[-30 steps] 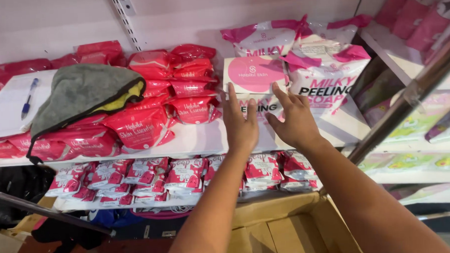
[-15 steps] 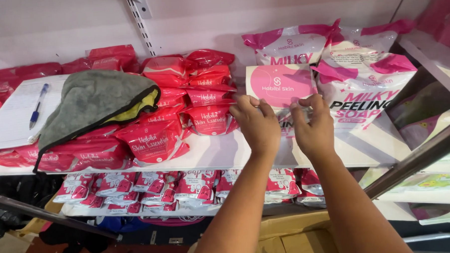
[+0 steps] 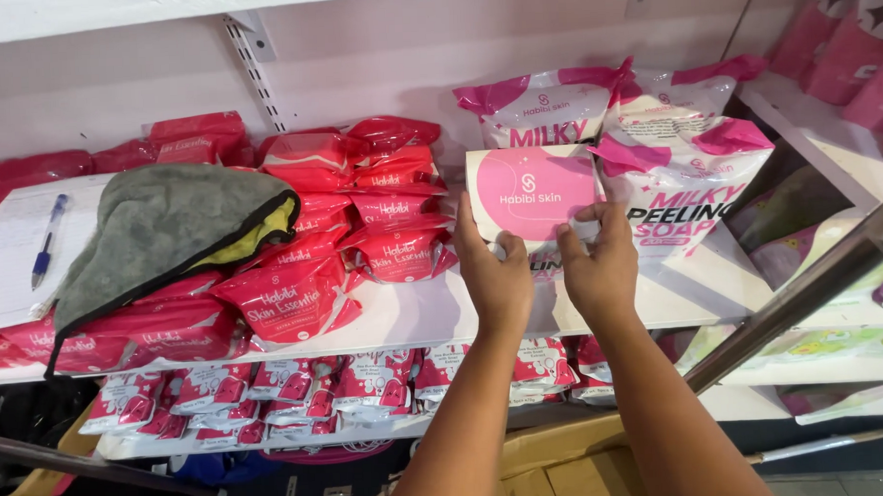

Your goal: The person removes packages of Milky Peeling Soap from a shelf and places them into a cardboard box. They then use a gray cloth to wipe the shelf surface before continuing to pack more soap packages into the box.

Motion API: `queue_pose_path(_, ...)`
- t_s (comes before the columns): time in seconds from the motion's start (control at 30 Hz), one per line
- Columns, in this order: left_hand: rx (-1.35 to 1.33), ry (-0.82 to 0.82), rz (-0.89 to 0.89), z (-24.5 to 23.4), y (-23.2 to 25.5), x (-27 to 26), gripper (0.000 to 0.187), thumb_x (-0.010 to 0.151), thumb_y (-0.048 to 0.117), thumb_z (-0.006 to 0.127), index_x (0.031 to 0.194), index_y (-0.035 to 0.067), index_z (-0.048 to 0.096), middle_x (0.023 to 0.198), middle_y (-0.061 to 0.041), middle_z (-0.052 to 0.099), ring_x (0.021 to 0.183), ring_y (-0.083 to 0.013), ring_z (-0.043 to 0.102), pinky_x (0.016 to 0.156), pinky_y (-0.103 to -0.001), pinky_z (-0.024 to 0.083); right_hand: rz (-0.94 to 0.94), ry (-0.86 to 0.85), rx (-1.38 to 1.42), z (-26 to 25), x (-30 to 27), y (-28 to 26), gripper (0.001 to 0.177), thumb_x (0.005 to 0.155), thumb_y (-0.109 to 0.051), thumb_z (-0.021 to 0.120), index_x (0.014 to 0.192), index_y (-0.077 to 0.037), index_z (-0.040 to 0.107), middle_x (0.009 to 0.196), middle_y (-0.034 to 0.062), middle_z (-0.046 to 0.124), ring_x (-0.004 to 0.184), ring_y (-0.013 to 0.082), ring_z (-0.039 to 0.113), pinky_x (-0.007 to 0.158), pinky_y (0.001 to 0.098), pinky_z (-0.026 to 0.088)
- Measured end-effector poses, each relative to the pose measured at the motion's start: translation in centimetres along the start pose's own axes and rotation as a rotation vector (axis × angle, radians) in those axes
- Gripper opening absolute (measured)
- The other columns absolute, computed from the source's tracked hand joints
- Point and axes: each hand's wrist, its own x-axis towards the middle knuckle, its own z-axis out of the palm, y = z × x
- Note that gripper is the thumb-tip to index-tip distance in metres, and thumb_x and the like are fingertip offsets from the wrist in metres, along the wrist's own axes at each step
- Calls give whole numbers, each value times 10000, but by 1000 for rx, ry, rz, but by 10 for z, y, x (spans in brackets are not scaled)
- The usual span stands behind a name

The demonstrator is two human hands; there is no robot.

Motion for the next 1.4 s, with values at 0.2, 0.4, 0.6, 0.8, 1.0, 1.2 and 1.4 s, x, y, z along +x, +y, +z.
queue_pose_path(0.2, 52, -66, 28, -23, 6, -8, 844, 786, -5, 720, 1555, 30, 373, 1332, -212, 535, 1253, -374, 551, 1073, -455, 450, 7, 1, -6, -17, -17, -4, 394, 890, -158, 814, 1110, -43, 508, 1085, 119, 655, 903, 236, 660, 785, 349, 534)
queue_pose_path(0.4, 110, -236, -39, -51, 4, -2, 976, 642, -36, 805, 1529, 107, 422, 1221, -206, 474, 1153, -325, 533, 1042, -419, 458, 174, -3, 464, -33, -27, -8, 624, 738, -45, 779, 1237, -92, 408, 1133, 68, 588, 999, 169, 650, 826, 318, 537)
queue_pose_path(0.6, -412, -383, -306, -62, 13, -19, 804, 669, -75, 687, 1401, 116, 415, 1269, -103, 596, 1182, -204, 600, 962, -368, 533, 278, -148, 657, -36, -35, -15, 477, 944, -111, 725, 1372, -49, 525, 1174, 32, 664, 1041, 113, 637, 908, 288, 526)
queue_pose_path(0.8, -412, -383, -193, -81, 29, -38, 660, 848, -30, 717, 1411, 83, 393, 1364, -125, 585, 1256, -199, 587, 1056, -347, 490, 241, -205, 575, -54, -49, -16, 371, 970, -88, 733, 1289, -10, 561, 1100, 53, 670, 956, 135, 620, 854, 299, 525)
queue_pose_path(1.0, -352, -379, -134, -107, 64, -76, 629, 894, -7, 711, 1430, 53, 388, 1380, -146, 582, 1248, -213, 611, 1053, -366, 513, 220, -208, 500, -93, -88, -56, 355, 978, -102, 718, 1280, -7, 557, 1157, 54, 706, 1029, 114, 659, 915, 277, 539)
queue_pose_path(1.2, -277, -418, -285, -136, 86, -113, 630, 902, 22, 714, 1430, 65, 374, 1334, -149, 617, 1224, -197, 630, 1015, -346, 538, 163, -224, 175, -129, -125, -78, 392, 963, -177, 754, 1273, 16, 612, 1120, 71, 738, 997, 114, 676, 891, 277, 534)
queue_pose_path(1.4, -210, -394, -442, -148, 90, -153, 661, 849, 34, 735, 1404, 77, 379, 1265, -147, 644, 1112, -211, 661, 920, -350, 552, 213, -246, 62, -145, -155, -66, 415, 937, -221, 784, 1232, 22, 621, 1075, 93, 741, 961, 136, 686, 862, 295, 544)
